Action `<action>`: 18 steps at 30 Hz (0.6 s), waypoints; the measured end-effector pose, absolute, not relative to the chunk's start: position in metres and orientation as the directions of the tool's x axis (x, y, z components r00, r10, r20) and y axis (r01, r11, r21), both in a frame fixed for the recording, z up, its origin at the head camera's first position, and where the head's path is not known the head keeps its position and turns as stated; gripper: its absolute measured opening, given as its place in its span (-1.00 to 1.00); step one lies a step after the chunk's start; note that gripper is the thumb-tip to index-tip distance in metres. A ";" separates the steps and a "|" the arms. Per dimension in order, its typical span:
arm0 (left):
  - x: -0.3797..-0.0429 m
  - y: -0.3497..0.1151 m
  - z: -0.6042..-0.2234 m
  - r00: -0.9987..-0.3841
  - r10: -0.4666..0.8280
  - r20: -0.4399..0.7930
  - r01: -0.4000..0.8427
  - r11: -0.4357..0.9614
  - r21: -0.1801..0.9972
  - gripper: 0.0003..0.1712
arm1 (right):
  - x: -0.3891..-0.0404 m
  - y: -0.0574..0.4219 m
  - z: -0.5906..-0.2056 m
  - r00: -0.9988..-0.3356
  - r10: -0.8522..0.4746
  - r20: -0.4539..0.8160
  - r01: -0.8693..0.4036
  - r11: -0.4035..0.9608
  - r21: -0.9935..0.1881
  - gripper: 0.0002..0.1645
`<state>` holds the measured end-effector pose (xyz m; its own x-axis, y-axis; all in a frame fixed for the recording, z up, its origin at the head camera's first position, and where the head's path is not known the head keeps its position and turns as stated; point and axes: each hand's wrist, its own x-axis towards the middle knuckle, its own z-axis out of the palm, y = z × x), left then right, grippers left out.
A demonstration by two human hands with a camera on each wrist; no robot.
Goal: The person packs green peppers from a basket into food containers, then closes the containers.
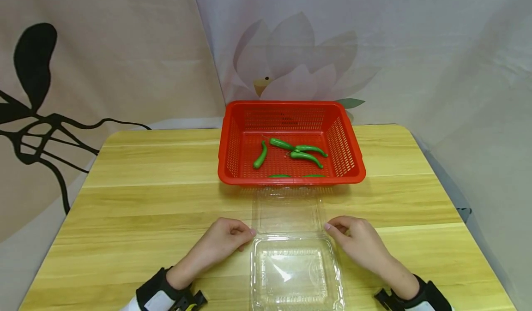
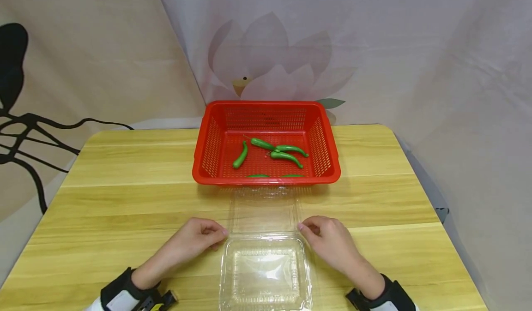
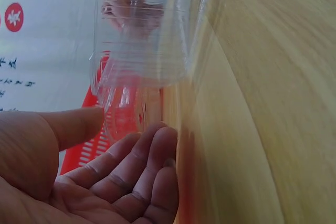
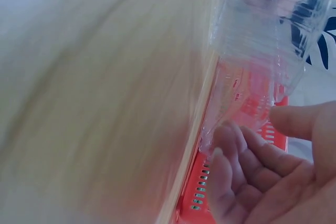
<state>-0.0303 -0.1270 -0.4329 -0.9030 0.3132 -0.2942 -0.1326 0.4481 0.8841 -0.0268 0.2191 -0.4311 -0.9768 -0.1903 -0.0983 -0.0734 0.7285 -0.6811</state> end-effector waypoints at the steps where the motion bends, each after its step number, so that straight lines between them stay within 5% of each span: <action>1: -0.031 -0.126 -0.434 -0.903 0.316 -0.291 -0.130 0.446 0.885 -0.72 | -0.027 0.219 -0.431 -0.976 -0.192 -0.107 -0.066 0.720 -0.691 -0.77; 18: -0.023 -0.124 -0.428 -0.912 0.285 -0.295 -0.145 0.449 0.882 -0.81 | -0.019 0.217 -0.433 -0.959 -0.265 -0.103 -0.093 0.634 -0.768 -0.84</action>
<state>-0.0226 -0.1239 -0.4277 -0.9120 0.2848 -0.2952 -0.1453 0.4487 0.8818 -0.0191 0.2168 -0.4329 -0.9589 -0.2646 -0.1027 -0.0928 0.6340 -0.7677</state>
